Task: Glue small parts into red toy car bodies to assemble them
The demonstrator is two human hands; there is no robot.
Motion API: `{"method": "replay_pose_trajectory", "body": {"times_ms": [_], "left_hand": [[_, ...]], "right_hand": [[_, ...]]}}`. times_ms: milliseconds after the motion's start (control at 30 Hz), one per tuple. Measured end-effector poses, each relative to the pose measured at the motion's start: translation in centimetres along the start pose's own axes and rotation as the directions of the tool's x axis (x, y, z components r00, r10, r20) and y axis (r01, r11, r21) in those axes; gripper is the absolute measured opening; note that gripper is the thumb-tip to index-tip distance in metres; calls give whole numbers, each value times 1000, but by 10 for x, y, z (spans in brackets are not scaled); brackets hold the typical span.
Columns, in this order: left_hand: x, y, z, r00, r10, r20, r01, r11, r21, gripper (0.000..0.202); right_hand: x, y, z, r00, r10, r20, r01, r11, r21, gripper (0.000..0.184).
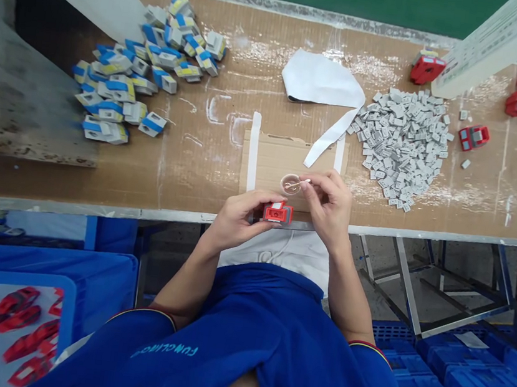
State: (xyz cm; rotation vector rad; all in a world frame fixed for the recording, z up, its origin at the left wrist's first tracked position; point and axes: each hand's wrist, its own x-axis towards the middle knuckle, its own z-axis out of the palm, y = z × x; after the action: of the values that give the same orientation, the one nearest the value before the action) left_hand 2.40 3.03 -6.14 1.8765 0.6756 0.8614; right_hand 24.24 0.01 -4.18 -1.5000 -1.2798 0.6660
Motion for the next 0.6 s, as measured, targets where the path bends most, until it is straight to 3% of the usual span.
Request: {"method": "replay_pose_trajectory", "body": {"times_ms": [367,600], "left_hand": [[3,-1,-4,999,4,45,-7,997,72,35],[-2,-8,-7,984,-169,64,174,981,-89,45]], "right_hand": [[3,-2,4,997,-1,-72,11,991,134,17],[4,2,3,988,113,-109,-91,978,190,29]]}}
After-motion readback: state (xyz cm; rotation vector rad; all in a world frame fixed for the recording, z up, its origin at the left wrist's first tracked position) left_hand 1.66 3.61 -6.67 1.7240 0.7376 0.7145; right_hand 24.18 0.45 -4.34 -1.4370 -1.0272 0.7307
